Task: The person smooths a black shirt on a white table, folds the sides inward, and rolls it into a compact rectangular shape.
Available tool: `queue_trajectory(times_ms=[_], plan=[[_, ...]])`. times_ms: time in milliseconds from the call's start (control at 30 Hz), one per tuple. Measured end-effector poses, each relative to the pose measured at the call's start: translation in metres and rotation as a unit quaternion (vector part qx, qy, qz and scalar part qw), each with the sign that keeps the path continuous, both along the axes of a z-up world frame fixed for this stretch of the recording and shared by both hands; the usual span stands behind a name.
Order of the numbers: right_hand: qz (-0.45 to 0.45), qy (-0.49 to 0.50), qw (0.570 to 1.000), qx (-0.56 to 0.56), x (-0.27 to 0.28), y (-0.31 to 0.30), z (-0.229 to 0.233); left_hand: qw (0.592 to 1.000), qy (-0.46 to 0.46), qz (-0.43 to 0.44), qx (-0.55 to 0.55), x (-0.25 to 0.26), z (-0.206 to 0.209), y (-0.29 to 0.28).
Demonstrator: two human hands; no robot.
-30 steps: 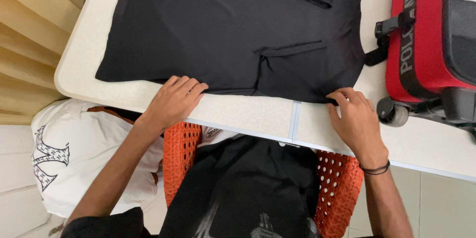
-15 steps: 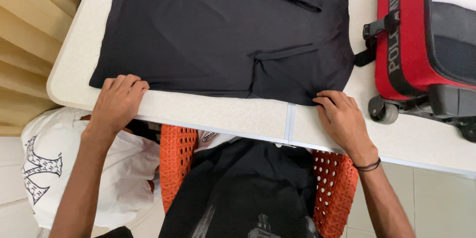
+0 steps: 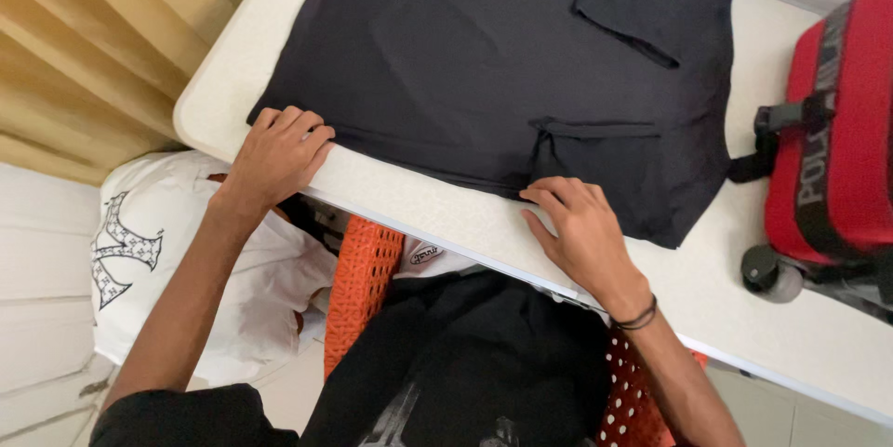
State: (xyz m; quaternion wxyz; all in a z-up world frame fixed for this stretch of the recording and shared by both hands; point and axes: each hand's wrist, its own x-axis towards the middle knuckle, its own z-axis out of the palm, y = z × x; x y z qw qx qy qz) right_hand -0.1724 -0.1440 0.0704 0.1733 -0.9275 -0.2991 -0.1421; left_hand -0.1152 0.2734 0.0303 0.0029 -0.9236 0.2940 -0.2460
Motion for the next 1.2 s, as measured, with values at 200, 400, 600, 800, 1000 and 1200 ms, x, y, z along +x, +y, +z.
queue_trajectory(times_ms=[200, 400, 600, 800, 1000, 1200], plan=[[0.033, -0.024, 0.999, 0.015, 0.022, 0.049, -0.026, 0.974, -0.007, 0.139, -0.176, 0.022, -0.023, 0.055], [0.027, -0.007, 1.0, 0.004, 0.028, 0.057, -0.033, 0.93, 0.121, 0.191, -0.289, 0.079, -0.042, 0.08], [0.038, -0.006, 0.999, 0.011, 0.024, 0.057, -0.035, 0.889, 0.156, 0.136, -0.409, 0.099, -0.054, 0.078], [0.042, 0.006, 0.999, 0.008, 0.023, 0.057, -0.036, 0.846, 0.137, 0.046, -0.514, 0.108, -0.062, 0.087], [0.044, 0.015, 0.999, 0.01, 0.023, 0.056, -0.035, 0.869, 0.17, 0.161, -0.436, 0.1, -0.04, 0.074], [0.038, 0.035, 0.998, 0.023, 0.022, 0.055, -0.035, 0.952, 0.076, 0.186, -0.232, 0.087, -0.037, 0.075]])
